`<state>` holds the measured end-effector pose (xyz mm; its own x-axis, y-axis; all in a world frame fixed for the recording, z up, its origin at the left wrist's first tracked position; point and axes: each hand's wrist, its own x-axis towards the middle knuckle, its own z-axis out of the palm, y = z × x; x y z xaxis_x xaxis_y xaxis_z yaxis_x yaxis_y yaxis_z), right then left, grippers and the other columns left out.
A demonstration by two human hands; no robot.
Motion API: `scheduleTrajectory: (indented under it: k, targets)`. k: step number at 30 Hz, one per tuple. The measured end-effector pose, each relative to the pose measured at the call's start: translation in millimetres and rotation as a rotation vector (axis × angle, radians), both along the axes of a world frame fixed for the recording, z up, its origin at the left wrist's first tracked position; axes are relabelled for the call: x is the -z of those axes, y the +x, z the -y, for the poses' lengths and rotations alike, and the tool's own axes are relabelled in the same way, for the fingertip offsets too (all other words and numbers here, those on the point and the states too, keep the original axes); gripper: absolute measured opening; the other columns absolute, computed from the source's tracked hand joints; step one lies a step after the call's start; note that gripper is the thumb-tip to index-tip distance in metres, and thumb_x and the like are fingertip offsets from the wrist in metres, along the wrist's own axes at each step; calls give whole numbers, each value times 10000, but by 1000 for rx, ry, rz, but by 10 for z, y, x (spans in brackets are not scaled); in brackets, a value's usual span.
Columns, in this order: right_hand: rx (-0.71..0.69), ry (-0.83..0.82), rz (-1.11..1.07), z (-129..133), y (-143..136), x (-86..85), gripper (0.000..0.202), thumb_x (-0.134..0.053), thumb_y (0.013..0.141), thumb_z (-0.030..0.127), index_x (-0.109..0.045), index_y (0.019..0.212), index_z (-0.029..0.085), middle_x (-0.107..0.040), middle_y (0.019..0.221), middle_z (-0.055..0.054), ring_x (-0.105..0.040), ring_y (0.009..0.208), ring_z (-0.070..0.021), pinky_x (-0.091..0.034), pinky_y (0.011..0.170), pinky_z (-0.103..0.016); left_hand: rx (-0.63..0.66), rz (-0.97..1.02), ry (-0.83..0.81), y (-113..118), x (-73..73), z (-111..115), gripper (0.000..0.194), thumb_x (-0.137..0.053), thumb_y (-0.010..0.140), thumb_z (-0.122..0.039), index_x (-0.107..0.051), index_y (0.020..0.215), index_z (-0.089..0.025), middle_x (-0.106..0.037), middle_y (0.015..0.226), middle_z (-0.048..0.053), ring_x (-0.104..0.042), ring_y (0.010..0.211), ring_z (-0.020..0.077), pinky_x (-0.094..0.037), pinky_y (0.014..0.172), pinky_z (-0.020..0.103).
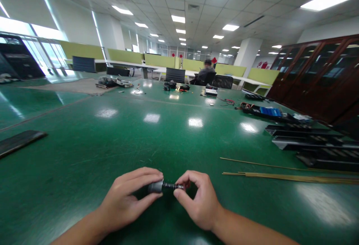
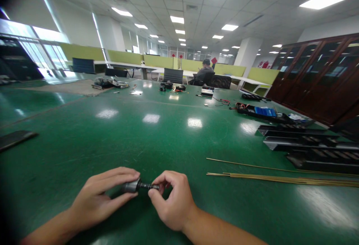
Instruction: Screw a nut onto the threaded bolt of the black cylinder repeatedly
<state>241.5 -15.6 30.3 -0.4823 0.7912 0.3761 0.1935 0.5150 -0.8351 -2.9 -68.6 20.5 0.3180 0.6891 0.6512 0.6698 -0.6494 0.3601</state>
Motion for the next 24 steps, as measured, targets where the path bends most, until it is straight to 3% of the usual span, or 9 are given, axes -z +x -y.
scheduleTrajectory:
  k: [24]
  targets:
    - [-36, -83, -72, -24, 25, -17, 101, -641, 855, 247, -656, 804, 161, -597, 709, -8, -563, 686, -166, -441, 668, -285, -37, 13, 7, -4, -67, -3, 388, -762, 836, -161, -680, 1209, -230, -739, 1121, 64, -721, 1014, 169, -602, 897, 254]
